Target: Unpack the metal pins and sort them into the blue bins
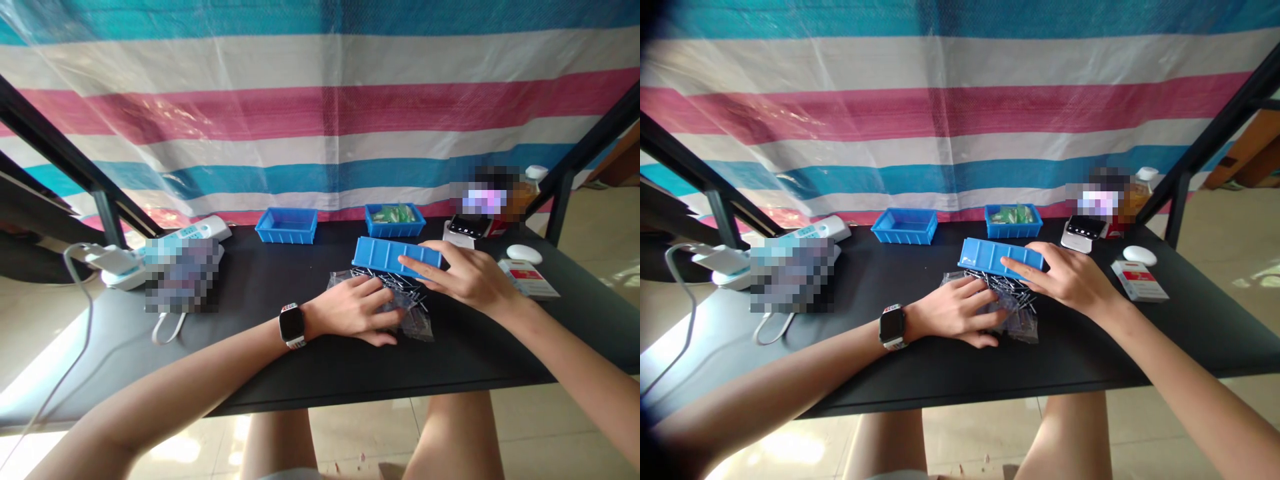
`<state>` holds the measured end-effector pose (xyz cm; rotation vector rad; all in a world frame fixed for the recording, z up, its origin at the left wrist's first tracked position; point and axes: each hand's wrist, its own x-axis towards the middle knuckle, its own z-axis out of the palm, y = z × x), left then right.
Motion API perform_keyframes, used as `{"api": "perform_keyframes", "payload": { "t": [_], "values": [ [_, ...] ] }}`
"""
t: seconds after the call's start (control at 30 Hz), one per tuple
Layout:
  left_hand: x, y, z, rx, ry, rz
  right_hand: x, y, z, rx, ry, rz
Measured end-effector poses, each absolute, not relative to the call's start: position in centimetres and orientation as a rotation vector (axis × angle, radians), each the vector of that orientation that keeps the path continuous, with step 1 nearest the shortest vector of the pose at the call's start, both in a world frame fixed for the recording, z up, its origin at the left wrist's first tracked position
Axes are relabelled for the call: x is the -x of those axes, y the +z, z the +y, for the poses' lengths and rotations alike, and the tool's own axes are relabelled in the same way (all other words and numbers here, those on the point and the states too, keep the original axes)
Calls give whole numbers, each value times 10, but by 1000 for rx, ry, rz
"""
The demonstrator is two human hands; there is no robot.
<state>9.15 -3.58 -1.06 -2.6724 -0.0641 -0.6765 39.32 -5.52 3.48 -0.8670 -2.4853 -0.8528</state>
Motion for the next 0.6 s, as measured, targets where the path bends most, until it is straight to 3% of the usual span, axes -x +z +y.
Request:
{"api": "perform_keyframes", "payload": {
  "t": [0.23,0.43,0.6],
  "values": [
    [-89,-9,-33,2859,-778,-272,-393,41,-40,1033,-635,-2264],
    [-90,-7,-32,2999,-784,-697,-352,75,17,1274,308,-1788],
    [-91,-8,-32,3061,-635,-1052,-315,101,86,1447,944,-1788]
  ]
}}
